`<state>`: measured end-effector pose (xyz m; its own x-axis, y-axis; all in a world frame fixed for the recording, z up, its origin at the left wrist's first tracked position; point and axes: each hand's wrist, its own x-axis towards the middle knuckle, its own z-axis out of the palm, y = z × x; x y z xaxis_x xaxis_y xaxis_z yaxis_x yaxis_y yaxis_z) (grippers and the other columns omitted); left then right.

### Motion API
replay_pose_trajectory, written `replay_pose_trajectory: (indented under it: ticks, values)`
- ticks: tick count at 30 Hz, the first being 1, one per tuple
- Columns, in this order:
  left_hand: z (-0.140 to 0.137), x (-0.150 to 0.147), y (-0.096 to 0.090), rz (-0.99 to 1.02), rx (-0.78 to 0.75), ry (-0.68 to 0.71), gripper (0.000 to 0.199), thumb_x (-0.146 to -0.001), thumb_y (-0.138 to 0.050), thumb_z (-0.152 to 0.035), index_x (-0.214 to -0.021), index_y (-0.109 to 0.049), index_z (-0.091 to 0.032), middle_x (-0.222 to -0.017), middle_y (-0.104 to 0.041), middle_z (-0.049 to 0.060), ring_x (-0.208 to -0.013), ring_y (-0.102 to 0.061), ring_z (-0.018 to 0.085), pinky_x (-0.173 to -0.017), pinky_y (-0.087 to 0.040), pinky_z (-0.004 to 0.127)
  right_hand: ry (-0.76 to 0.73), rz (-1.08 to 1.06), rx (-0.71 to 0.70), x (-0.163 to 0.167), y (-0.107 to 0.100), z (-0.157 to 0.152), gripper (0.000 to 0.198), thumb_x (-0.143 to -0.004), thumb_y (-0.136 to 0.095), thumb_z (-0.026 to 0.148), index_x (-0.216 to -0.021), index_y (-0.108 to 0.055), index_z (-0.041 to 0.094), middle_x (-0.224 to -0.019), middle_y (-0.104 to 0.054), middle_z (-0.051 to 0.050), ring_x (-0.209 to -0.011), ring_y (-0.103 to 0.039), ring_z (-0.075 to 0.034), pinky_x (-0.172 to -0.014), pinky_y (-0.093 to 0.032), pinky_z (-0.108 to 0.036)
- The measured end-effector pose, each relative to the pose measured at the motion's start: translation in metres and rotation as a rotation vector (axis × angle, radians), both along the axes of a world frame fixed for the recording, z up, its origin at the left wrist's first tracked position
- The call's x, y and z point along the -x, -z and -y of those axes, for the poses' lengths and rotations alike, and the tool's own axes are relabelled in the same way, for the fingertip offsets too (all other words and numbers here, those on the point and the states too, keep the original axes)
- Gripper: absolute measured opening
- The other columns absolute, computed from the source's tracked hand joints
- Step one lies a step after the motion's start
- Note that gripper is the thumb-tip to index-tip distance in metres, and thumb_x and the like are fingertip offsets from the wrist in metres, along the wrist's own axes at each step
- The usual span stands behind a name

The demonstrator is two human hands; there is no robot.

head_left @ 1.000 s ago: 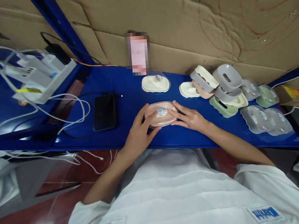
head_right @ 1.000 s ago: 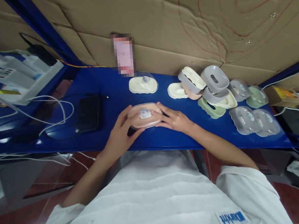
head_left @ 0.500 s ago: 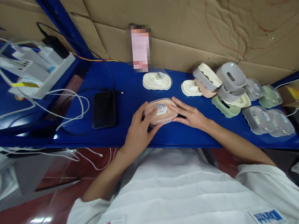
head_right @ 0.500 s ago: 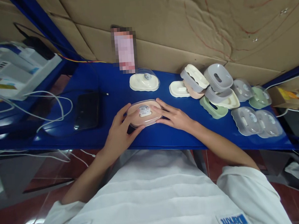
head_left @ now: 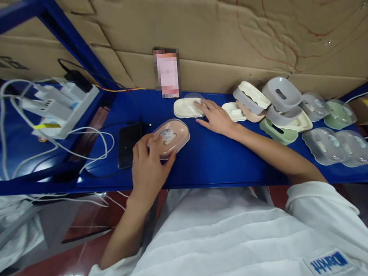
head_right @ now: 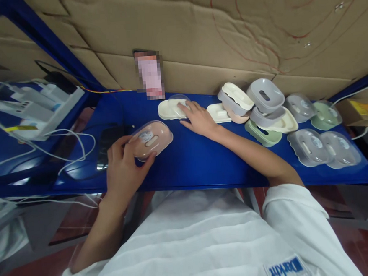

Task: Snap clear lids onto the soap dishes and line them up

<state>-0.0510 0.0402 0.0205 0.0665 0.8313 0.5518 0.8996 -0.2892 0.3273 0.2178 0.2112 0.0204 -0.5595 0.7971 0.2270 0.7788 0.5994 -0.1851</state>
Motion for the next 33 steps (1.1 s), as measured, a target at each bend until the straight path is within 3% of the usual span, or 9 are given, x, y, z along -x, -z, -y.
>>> replay_pose_trajectory:
  ticks: [5,9,13,17,21,23,26,28,33]
  values:
    - [-0.028,0.003,-0.009,-0.085,0.02,-0.051,0.054,-0.101,-0.065,-0.04,-0.149,-0.055,-0.019,-0.146,-0.059,0.022,-0.137,-0.058,0.045,-0.11,-0.051,0.06,-0.053,-0.019,-0.029,-0.051,-0.007,0.069,0.065,-0.107,-0.058,0.043,-0.164,-0.046,0.016,-0.167,-0.047,-0.022,-0.156,-0.044,-0.042,-0.124,-0.045,-0.061]
    - [-0.047,-0.016,-0.029,-0.278,0.097,-0.01,0.054,-0.106,-0.049,-0.025,-0.159,-0.046,-0.015,-0.163,-0.049,0.024,-0.15,-0.049,0.044,-0.117,-0.046,0.061,-0.164,0.024,0.016,-0.084,-0.019,0.095,0.06,-0.108,-0.056,0.041,-0.165,-0.045,0.024,-0.175,-0.039,-0.016,-0.163,-0.034,-0.038,-0.13,-0.034,-0.065]
    - [-0.07,-0.043,-0.037,-0.471,0.144,0.247,0.055,-0.103,-0.043,-0.011,-0.157,-0.05,-0.01,-0.17,-0.043,0.025,-0.156,-0.045,0.041,-0.123,-0.04,0.058,-0.107,-0.013,-0.049,-0.095,-0.024,0.088,0.052,-0.112,-0.045,0.034,-0.163,-0.048,0.027,-0.169,-0.05,-0.012,-0.158,-0.044,-0.034,-0.13,-0.034,-0.063]
    - [-0.083,-0.068,-0.034,-0.613,0.202,0.428,0.035,-0.103,-0.048,-0.011,-0.132,-0.068,-0.008,-0.137,-0.071,0.024,-0.132,-0.066,0.041,-0.114,-0.045,0.059,0.088,-0.042,-0.18,-0.094,-0.024,0.074,0.047,-0.112,-0.045,0.037,-0.153,-0.06,0.02,-0.152,-0.066,-0.016,-0.143,-0.06,-0.036,-0.118,-0.046,-0.059]
    - [-0.073,-0.083,-0.026,-0.62,0.149,0.77,0.027,-0.108,-0.05,-0.016,-0.126,-0.07,-0.015,-0.12,-0.076,0.012,-0.111,-0.073,0.028,-0.101,-0.052,0.043,0.093,-0.023,-0.253,-0.097,-0.029,0.071,0.048,-0.112,-0.048,0.043,-0.152,-0.06,0.019,-0.155,-0.064,-0.016,-0.146,-0.058,-0.034,-0.123,-0.04,-0.058]
    - [-0.066,-0.083,-0.022,-0.591,0.091,0.887,0.026,-0.109,-0.052,-0.017,-0.129,-0.069,-0.017,-0.119,-0.076,0.009,-0.109,-0.073,0.024,-0.098,-0.051,0.038,0.202,-0.043,-0.338,-0.104,-0.034,0.07,0.052,-0.112,-0.046,0.045,-0.155,-0.056,0.018,-0.159,-0.06,-0.016,-0.15,-0.053,-0.035,-0.127,-0.034,-0.06]
    - [-0.063,-0.079,-0.017,-0.553,0.011,0.895,0.024,-0.11,-0.056,-0.022,-0.129,-0.068,-0.018,-0.118,-0.075,0.008,-0.106,-0.072,0.024,-0.095,-0.05,0.037,0.465,-0.08,-0.434,-0.122,-0.038,0.064,0.053,-0.111,-0.046,0.048,-0.152,-0.058,0.016,-0.154,-0.063,-0.02,-0.147,-0.053,-0.039,-0.126,-0.028,-0.067]
    - [-0.065,-0.076,-0.016,-0.549,-0.011,0.873,0.021,-0.109,-0.059,-0.027,-0.126,-0.07,-0.018,-0.117,-0.075,0.008,-0.105,-0.072,0.025,-0.094,-0.049,0.038,0.559,-0.091,-0.419,-0.134,-0.037,0.058,0.047,-0.11,-0.048,0.048,-0.141,-0.066,0.016,-0.142,-0.071,-0.02,-0.138,-0.059,-0.041,-0.124,-0.027,-0.07]
    - [-0.074,-0.07,-0.019,-0.561,0.018,0.843,0.018,-0.109,-0.062,-0.031,-0.108,-0.073,-0.017,-0.105,-0.074,0.007,-0.095,-0.071,0.024,-0.088,-0.048,0.037,0.523,-0.169,-0.363,-0.142,-0.029,0.053,0.035,-0.108,-0.053,0.048,-0.12,-0.072,0.021,-0.121,-0.078,-0.013,-0.119,-0.069,-0.036,-0.118,-0.035,-0.063]
